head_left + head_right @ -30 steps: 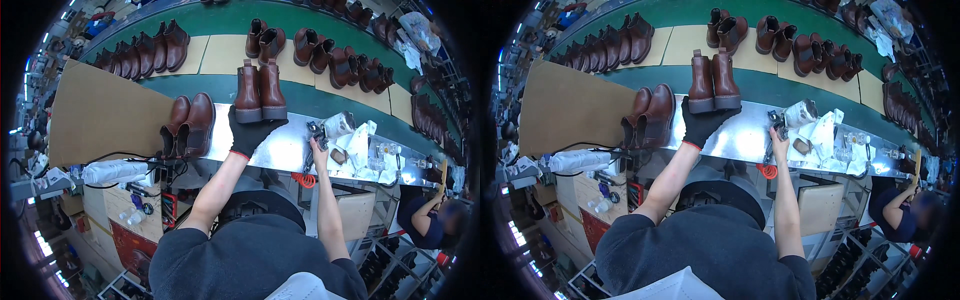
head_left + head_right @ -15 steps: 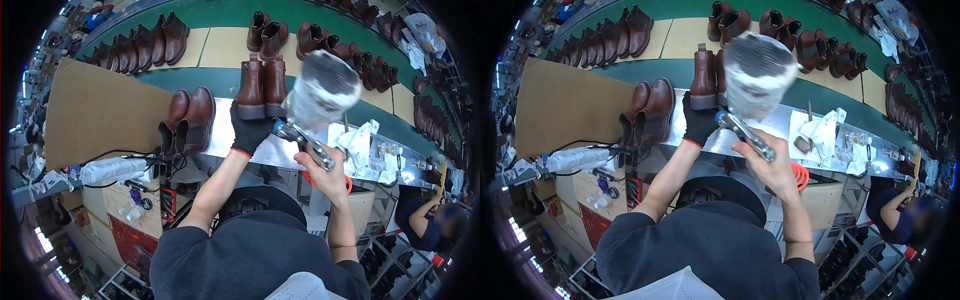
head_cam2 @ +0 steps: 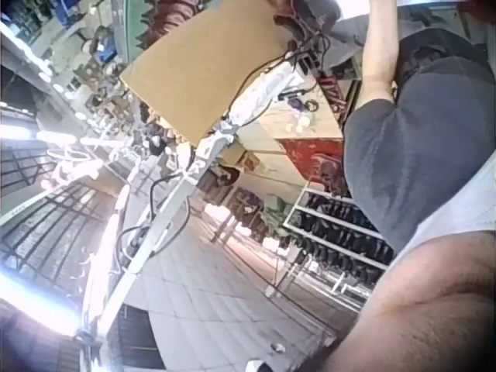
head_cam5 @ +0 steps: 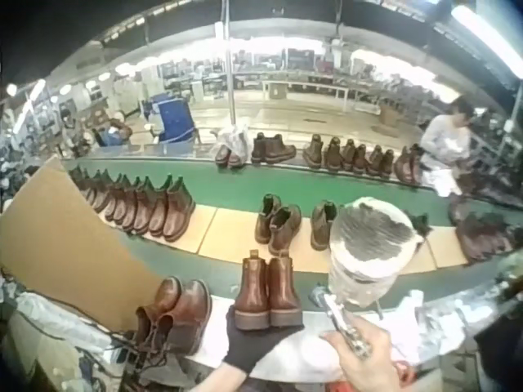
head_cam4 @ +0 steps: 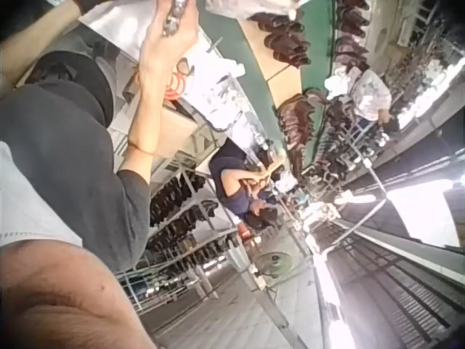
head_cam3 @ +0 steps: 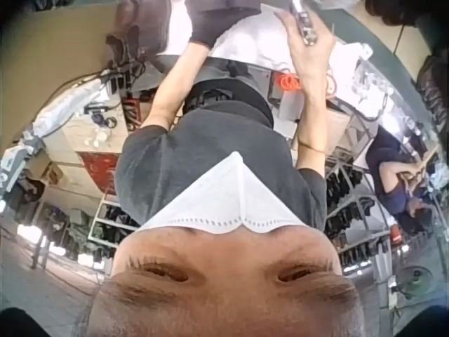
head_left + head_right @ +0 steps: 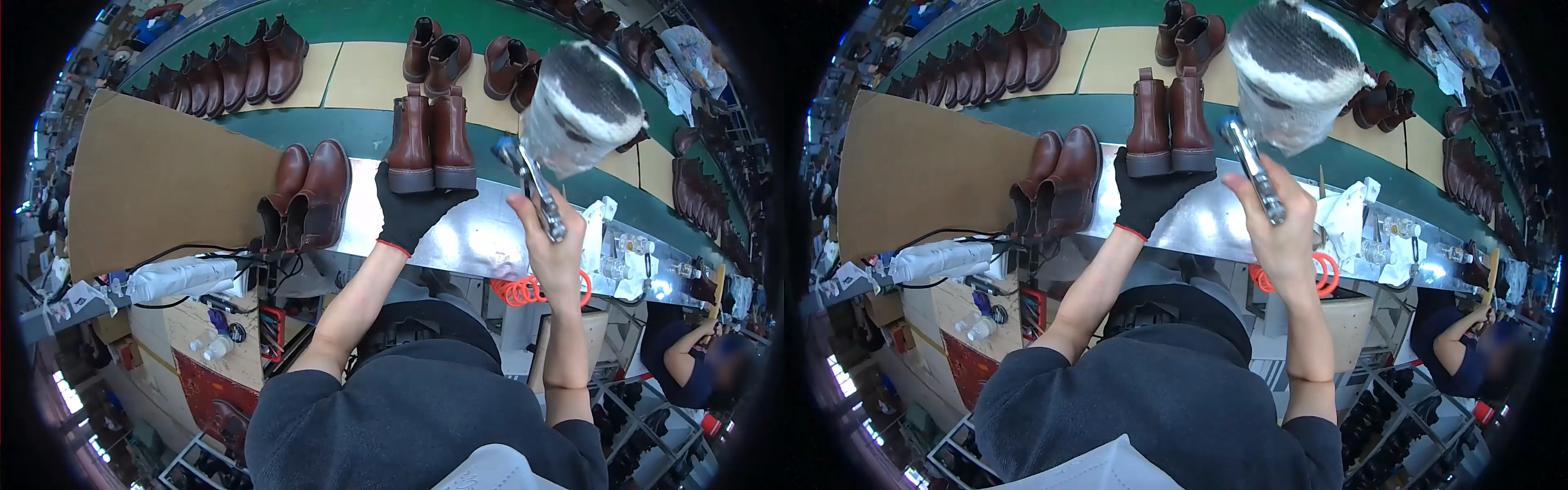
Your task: Cleaning and applying finishing spray to leather boots in a shoe manufacturing facility.
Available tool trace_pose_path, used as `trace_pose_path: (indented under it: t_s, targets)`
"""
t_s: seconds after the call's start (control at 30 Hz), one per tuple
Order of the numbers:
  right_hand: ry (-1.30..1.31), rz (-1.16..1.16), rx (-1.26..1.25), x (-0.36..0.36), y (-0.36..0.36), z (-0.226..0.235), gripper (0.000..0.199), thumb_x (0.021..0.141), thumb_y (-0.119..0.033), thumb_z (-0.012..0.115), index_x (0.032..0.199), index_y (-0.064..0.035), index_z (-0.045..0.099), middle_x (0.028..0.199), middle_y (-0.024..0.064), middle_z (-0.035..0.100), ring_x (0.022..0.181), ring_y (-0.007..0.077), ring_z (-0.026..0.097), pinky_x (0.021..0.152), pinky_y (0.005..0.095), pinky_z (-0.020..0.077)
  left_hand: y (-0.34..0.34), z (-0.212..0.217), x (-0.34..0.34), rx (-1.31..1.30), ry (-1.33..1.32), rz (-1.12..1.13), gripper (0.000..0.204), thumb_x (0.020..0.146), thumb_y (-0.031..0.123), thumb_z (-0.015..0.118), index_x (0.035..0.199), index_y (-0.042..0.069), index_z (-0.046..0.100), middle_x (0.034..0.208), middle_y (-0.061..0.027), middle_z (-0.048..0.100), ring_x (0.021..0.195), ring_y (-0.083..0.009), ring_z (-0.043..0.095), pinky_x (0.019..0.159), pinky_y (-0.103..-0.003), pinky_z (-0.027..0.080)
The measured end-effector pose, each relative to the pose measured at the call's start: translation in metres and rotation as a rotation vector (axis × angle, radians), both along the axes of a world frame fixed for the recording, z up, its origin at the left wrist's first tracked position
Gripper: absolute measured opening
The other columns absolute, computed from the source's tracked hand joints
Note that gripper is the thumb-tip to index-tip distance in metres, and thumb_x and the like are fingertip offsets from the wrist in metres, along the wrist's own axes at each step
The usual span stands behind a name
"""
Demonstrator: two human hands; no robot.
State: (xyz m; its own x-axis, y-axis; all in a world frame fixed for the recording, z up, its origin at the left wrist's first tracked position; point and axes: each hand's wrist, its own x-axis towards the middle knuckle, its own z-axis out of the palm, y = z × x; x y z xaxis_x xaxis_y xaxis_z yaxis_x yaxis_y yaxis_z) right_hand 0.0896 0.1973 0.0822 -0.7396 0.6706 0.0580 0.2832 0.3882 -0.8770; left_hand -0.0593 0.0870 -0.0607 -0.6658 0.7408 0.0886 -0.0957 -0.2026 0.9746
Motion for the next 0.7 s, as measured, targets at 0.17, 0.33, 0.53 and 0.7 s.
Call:
trace_pose_path:
  t_s: [0.17, 0.33, 0.53, 0.7]
  targets:
    - [-0.254, 0.105, -0.09, 0.023, -0.001, 0.01, 0.028, 0.082, -0.012, 0.072, 0.102, 0.0044, 0.065, 0.066, 0.0031, 0.055, 0.059, 0.0074, 0.045, 0.053, 0.0243, 0.0387, 0.002, 0.016, 0.0, 0.65, -1.063, -0.16, 0.076, 0.088, 0.059, 0.044, 0.145, 0.015, 0.019, 0.145, -0.0126, 0.033, 0.133, -0.0307, 0.034, 0.109, -0.049, 0.029]
    - [-0.133, 0.063, 0.019, 0.014, -0.013, 0.017, 0.028, 0.081, -0.013, 0.072, 0.101, 0.0062, 0.065, 0.068, 0.0082, 0.061, 0.062, 0.0101, 0.053, 0.059, 0.0254, 0.0438, 0.007, 0.001, 0.003, 0.465, -0.741, -0.046, 0.077, 0.086, 0.061, 0.041, 0.145, 0.016, 0.021, 0.145, -0.0122, 0.033, 0.132, -0.0296, 0.035, 0.109, -0.049, 0.028]
    - [-0.197, 0.282, -0.108, -0.01, -0.03, 0.024, 0.03, 0.08, -0.015, 0.073, 0.101, 0.0053, 0.065, 0.067, 0.0093, 0.059, 0.059, 0.0085, 0.05, 0.055, 0.0248, 0.042, 0.001, -0.002, 0.003, 0.693, -0.97, -0.149, 0.074, 0.082, 0.062, 0.041, 0.14, 0.015, 0.035, 0.141, -0.0099, 0.04, 0.128, -0.0293, 0.04, 0.108, -0.048, 0.031]
    - [-0.343, 0.185, -0.126, 0.007, -0.026, 0.034, 0.032, 0.08, -0.014, 0.073, 0.102, 0.0063, 0.064, 0.067, 0.0101, 0.059, 0.059, 0.0114, 0.049, 0.058, 0.0285, 0.0437, 0.002, 0.011, 0.003, 0.691, -1.092, -0.115, 0.078, 0.082, 0.061, 0.043, 0.144, 0.017, 0.027, 0.144, -0.0123, 0.034, 0.131, -0.0332, 0.036, 0.107, -0.052, 0.03]
